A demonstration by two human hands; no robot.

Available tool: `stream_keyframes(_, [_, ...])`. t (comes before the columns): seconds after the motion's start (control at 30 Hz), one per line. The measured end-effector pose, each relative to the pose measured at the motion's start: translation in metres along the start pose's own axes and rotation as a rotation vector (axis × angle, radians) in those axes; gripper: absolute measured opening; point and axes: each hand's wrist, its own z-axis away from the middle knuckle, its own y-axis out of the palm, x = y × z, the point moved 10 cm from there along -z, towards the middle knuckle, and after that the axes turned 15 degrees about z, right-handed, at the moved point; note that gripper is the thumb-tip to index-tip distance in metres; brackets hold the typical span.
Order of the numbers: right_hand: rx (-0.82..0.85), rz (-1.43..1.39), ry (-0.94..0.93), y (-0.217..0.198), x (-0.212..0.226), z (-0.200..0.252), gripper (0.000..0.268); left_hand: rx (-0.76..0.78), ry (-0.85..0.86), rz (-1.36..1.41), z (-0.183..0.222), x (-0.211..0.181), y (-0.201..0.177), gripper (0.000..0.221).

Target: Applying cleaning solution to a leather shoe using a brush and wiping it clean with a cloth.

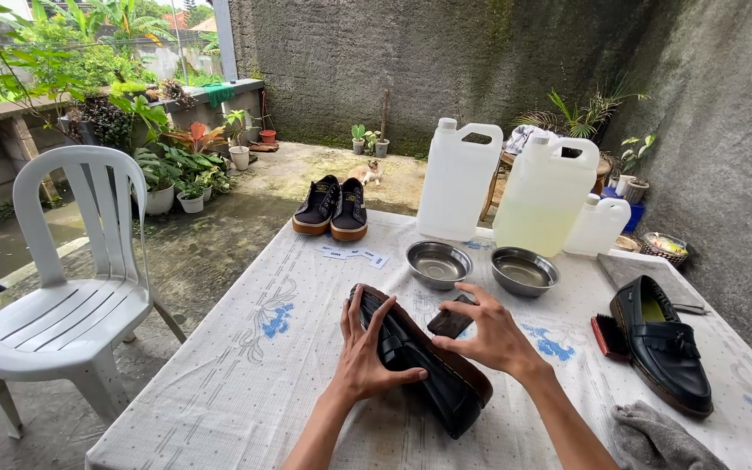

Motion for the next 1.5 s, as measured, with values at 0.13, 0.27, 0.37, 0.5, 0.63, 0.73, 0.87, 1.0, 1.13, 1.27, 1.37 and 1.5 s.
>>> stream_keyframes(0.13, [0.091,-0.077,-0.106,0.004,0.022,0.005,0.073,-0.002,-0.002,0.011,0.001,0.001,0.0,0.119])
stream_keyframes(0.27, [0.108,-0.109,-0.236,-0.008,0.042,0.01,0.064,-0.003,0.006,0.023,0.001,0.0,-0.001,0.118])
stream_keyframes(0.37, [0.138,-0.045,-0.146,-0.004,0.032,0.008,0.067,-0.008,0.025,0.012,0.0,0.0,0.0,0.118])
stream_keyframes(0.5, [0.051,0.181,0.027,-0.016,0.013,0.007,0.069,0.0,0.02,0.011,0.0,-0.002,0.0,0.119])
stream_keyframes(0.63, [0.135,0.156,-0.06,-0.012,0.027,0.011,0.07,-0.007,0.044,0.002,0.0,0.002,0.002,0.118])
stream_keyframes(0.73, [0.205,0.1,-0.151,-0.008,0.043,0.016,0.069,-0.011,0.052,0.003,0.002,0.0,0.001,0.118])
stream_keyframes(0.87, [0.138,0.222,-0.035,-0.011,0.021,0.008,0.072,-0.01,0.033,0.003,0.001,0.0,0.0,0.118])
stream_keyframes(1.0, [0.117,0.304,-0.002,-0.014,0.008,0.011,0.071,0.001,0.021,0.004,0.0,0.0,0.001,0.119])
stream_keyframes(1.13, [0.127,0.253,-0.039,-0.017,0.012,0.014,0.074,-0.004,0.086,0.014,0.001,-0.004,0.0,0.118])
stream_keyframes(1.27, [0.1,0.175,-0.084,-0.03,0.021,0.016,0.071,-0.016,0.109,-0.014,-0.001,-0.005,-0.001,0.118])
stream_keyframes(1.37, [0.148,0.131,-0.144,-0.021,0.03,0.025,0.07,-0.014,0.082,-0.008,0.001,-0.001,0.001,0.119])
stream_keyframes(1.5, [0.127,0.008,-0.161,-0.007,0.022,0.042,0.066,-0.003,-0.007,0.02,0.005,0.001,0.0,0.118])
